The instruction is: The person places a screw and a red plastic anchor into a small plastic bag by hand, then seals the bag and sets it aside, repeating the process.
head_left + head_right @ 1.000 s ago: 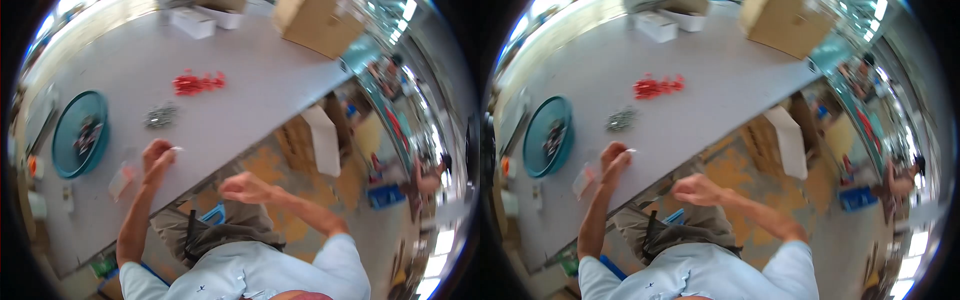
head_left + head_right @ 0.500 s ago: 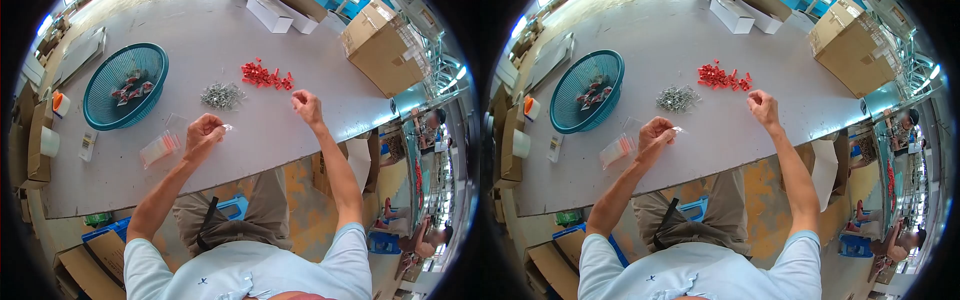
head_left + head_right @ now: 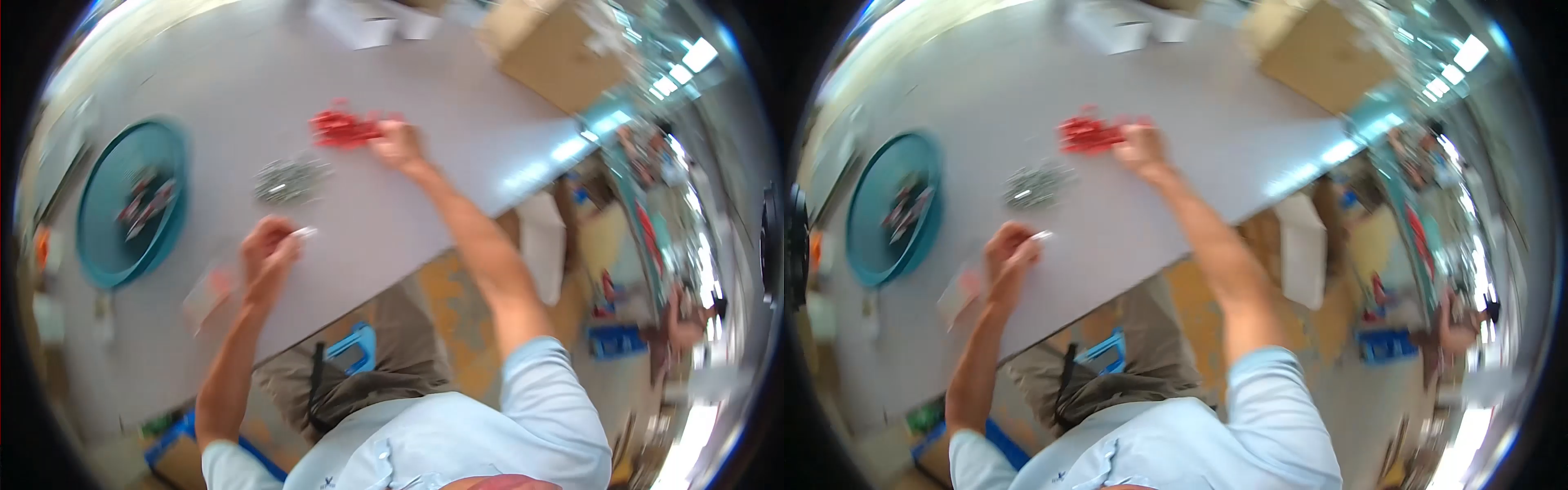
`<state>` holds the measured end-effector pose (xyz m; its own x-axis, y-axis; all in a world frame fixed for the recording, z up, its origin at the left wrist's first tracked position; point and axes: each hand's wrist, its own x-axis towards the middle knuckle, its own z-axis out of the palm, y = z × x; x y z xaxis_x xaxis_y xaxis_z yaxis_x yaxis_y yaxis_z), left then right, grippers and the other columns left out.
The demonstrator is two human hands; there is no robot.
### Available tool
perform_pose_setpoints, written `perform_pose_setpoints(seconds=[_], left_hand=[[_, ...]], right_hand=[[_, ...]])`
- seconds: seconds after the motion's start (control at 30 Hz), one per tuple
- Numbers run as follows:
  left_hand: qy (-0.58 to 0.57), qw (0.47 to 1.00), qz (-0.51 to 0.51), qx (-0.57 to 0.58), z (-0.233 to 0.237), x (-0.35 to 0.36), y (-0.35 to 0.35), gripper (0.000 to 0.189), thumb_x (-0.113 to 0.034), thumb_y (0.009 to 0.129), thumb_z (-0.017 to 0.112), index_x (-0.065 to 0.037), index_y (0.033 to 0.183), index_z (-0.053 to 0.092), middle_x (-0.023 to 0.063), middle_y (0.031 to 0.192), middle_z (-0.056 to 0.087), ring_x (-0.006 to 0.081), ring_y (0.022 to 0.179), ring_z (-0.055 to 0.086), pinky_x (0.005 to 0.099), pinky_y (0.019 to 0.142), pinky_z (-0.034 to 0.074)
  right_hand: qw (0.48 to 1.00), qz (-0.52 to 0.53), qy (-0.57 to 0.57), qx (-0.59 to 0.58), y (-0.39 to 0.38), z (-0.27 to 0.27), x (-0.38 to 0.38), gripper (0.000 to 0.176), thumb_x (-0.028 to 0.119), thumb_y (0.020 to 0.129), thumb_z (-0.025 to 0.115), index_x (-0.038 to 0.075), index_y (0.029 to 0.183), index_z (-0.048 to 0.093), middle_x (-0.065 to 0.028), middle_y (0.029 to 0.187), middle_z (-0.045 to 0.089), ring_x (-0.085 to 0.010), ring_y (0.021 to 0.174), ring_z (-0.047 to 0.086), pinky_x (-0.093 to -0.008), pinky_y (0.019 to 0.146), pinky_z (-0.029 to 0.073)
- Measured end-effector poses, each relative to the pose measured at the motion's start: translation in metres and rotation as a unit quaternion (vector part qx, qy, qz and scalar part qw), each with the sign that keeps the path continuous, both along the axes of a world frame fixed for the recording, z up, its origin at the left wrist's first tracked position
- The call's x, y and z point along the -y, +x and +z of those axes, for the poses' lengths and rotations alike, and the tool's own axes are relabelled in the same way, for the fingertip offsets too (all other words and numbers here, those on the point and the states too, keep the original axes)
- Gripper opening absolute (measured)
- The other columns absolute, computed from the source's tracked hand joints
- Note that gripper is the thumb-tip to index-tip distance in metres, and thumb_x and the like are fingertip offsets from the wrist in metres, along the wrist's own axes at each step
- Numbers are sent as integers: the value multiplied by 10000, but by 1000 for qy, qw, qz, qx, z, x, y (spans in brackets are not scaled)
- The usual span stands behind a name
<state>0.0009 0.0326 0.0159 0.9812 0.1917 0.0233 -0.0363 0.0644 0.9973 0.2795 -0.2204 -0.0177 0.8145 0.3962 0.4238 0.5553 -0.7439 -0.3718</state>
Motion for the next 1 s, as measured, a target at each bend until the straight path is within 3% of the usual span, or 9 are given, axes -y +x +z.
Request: perform_pose_setpoints(seconds=[0.07,0.1,0.17,0.3,0.53,0.63,0.77,0.83,1.0], left_hand=[[-31,999,-12,13,-16,-1,7,99,39,908,647,-35,974,647,17,805,633,76,691,585,230,625,481],[-44,999,-1,6,-14,3,6,93,33,924,649,-35,986,642,16,812,636,76,692,587,228,625,480],[-40,999,-21,9,-9,8,5,84,26,939,648,-39,993,647,14,825,641,76,695,585,232,633,480],[-30,999,-15,11,-4,7,1,80,23,953,654,-42,1000,651,12,846,648,78,697,589,234,644,484],[-3,1000,-3,11,-5,5,0,77,14,934,672,-40,986,652,8,841,644,77,696,587,229,633,487],[3,1000,-4,19,-8,7,0,80,15,927,669,-39,984,657,8,838,643,77,695,588,228,636,489],[29,999,-5,16,-13,7,3,81,11,921,671,-38,986,664,8,838,642,79,694,588,228,636,488],[47,999,0,14,-11,6,1,80,17,923,676,-37,978,654,-5,833,639,64,695,585,217,642,487],[96,995,8,35,-11,6,1,65,10,912,673,-33,960,673,-4,826,639,70,692,584,225,638,485]], right_hand=[[995,-50,-78,25,-3,11,2,197,190,690,658,-4,723,666,-247,727,663,-408,735,686,-512,733,553],[993,-23,-112,19,-7,19,3,185,181,692,634,8,747,666,-231,709,674,-381,750,700,-486,775,571],[986,-64,-93,-123,-25,35,-1,207,178,706,623,26,832,685,-200,747,708,-352,779,714,-454,809,583],[978,-56,-132,-151,-44,42,9,235,186,730,635,36,902,688,-181,836,736,-324,825,724,-435,802,588],[985,-2,41,-168,-103,50,6,283,235,740,720,18,920,698,-137,807,715,-268,774,706,-396,758,592],[950,15,164,-267,-120,58,3,243,190,760,725,5,914,693,-122,807,718,-234,729,703,-385,688,592],[965,21,175,-196,-128,38,-4,258,215,752,730,5,898,692,-140,803,726,-273,745,717,-401,722,599],[982,8,75,-176,-128,35,-10,272,252,737,737,33,895,705,-170,827,736,-321,799,730,-425,772,598],[981,21,53,-186,-116,33,-13,279,311,703,746,98,882,734,-147,876,754,-344,866,729,-442,819,584]])
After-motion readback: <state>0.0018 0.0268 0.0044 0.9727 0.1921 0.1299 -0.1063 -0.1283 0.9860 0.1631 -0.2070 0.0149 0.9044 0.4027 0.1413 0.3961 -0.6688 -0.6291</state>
